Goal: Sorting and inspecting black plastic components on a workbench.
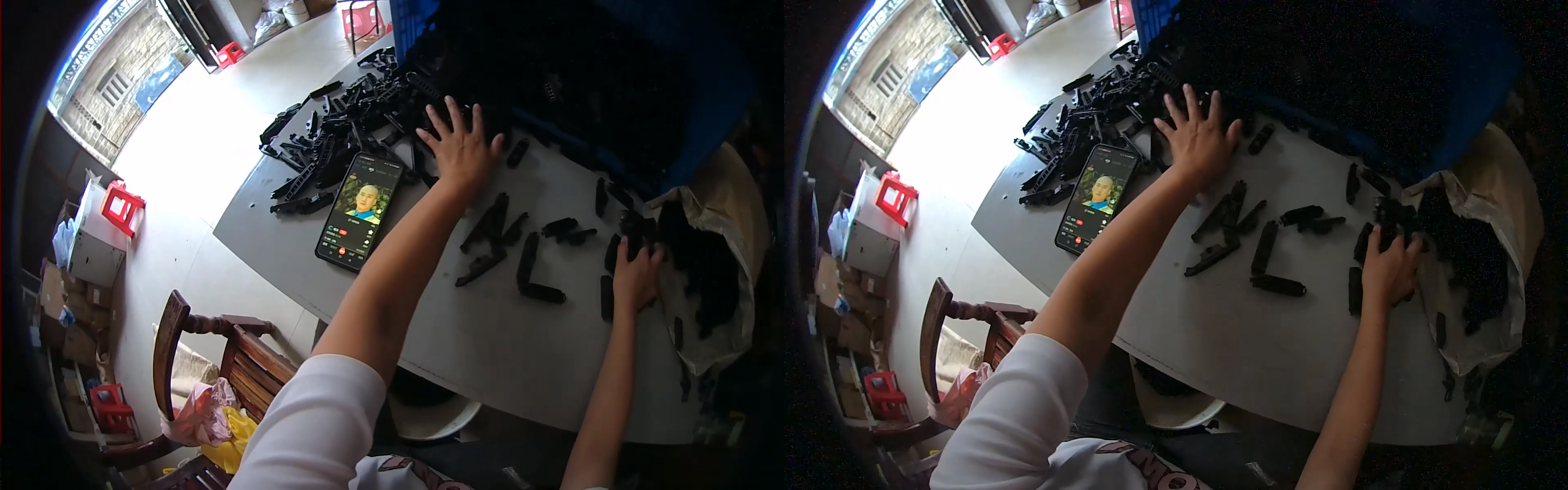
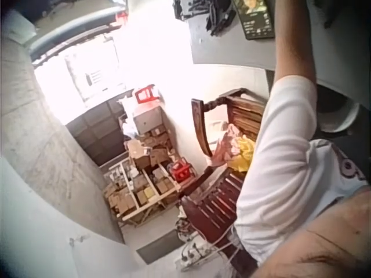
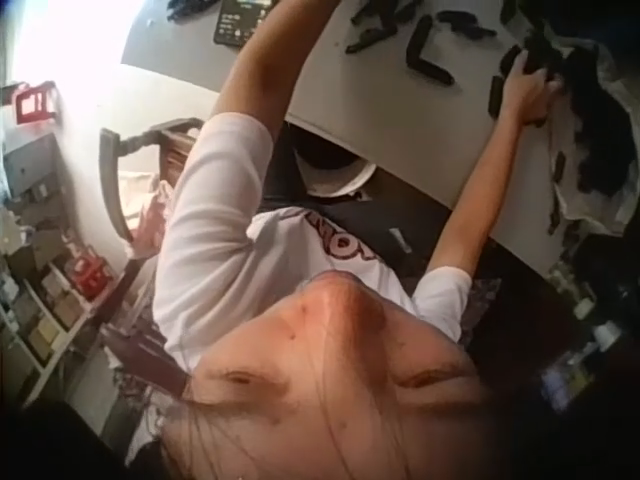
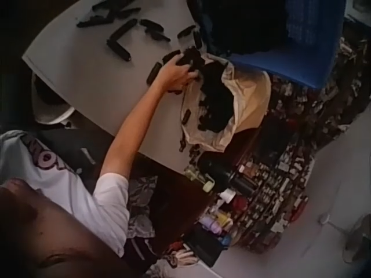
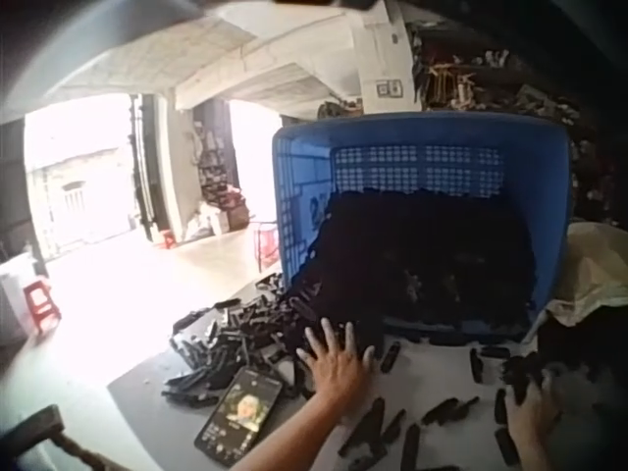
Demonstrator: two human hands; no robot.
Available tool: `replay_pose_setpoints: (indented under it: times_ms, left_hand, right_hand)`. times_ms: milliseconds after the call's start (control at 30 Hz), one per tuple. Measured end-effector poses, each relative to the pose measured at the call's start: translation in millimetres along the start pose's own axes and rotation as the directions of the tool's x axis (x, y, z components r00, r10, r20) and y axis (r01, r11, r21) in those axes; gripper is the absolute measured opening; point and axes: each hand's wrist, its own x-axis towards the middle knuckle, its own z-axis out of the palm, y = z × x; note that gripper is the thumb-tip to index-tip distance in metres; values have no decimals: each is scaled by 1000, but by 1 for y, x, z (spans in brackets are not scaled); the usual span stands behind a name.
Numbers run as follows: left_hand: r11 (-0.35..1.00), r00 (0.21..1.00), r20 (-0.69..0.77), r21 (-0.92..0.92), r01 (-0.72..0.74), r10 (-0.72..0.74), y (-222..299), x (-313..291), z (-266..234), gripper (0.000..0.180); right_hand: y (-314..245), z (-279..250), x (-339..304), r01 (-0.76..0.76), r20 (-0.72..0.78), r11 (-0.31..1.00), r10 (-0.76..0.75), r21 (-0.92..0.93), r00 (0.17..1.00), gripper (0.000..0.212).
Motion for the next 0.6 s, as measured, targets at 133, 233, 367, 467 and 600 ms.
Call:
replay_pose_setpoints:
  times_ms: [133, 233, 367, 467, 600]
  left_hand:
    - [992, 996, 69, -108, 62, -55, 9, 3, 5, 60]
    - [992, 995, 95, -122, 25, -13, 11, 4, 0, 58]
    - [993, 981, 190, -121, -11, 34, 17, 4, 0, 55]
    - [987, 953, 290, -154, -45, 89, 23, 6, -7, 54]
    - [986, 939, 329, -161, -44, 96, 26, 7, -12, 51]
  right_hand:
    - [-16, 8, 19, 18, 94, 996, -26, 83, 995, 55]
    - [-38, 5, 33, -25, 244, 999, 15, 36, 970, 60]
    - [-52, 19, 52, -9, 225, 998, -6, 67, 974, 65]
    - [-61, 16, 56, 20, 239, 999, -31, 48, 970, 67]
    - [-66, 7, 55, 77, 304, 994, -96, 73, 948, 69]
